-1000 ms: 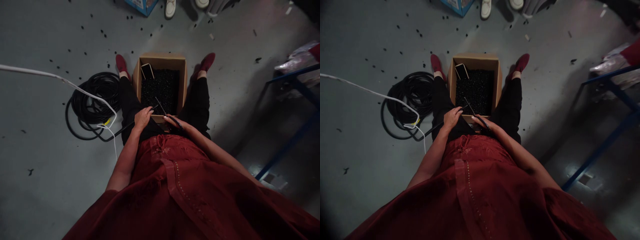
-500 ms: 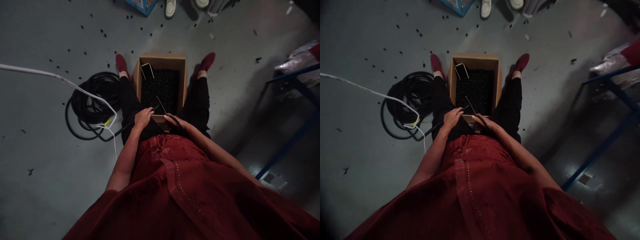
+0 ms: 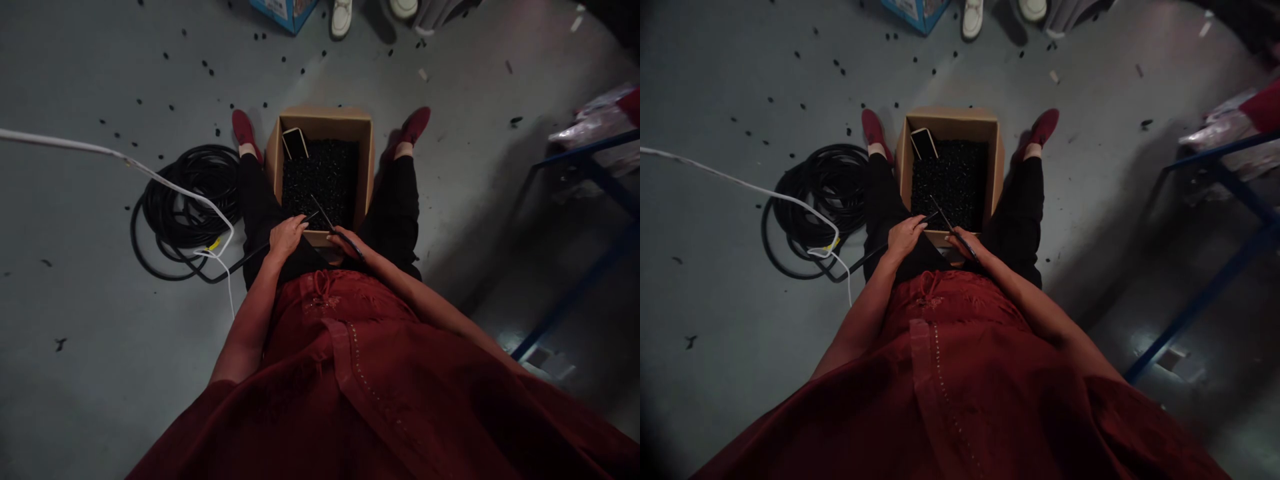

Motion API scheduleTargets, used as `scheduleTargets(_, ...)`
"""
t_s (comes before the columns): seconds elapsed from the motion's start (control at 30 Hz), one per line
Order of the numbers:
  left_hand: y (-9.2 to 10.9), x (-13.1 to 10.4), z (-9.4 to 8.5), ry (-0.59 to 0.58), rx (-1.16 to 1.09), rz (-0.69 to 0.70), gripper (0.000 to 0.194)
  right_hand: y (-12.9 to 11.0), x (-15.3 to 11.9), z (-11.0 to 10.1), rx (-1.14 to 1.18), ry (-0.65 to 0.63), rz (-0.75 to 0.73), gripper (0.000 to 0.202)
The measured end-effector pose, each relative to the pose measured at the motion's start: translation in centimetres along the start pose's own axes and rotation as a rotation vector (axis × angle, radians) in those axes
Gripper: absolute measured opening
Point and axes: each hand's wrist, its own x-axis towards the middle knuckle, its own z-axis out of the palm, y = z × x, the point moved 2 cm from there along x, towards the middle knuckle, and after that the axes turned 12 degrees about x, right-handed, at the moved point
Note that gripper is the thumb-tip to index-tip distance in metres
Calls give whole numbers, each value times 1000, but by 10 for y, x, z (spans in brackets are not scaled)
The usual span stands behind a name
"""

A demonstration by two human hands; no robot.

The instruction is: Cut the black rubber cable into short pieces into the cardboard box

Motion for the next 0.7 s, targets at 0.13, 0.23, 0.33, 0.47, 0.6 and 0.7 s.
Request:
scheduleTargets(0.13,3,0,-1,-11,49,2,41,-2,1,1,-98,37,36,15)
scheduleTargets(0.23,5,0,-1,-19,71,10,41,-3,4,1,-134,51,45,12)
scheduleTargets(0.33,6,0,-3,-34,92,10,41,-2,7,2,-157,53,66,11)
scheduleTargets(0.47,7,0,-5,-56,116,14,41,-2,8,2,-180,55,84,14)
scheduleTargets(0.6,6,1,-4,-68,115,16,41,-3,7,2,-157,29,59,21)
scheduleTargets(0.7,5,1,-2,-64,113,16,41,-4,7,3,-140,3,32,25)
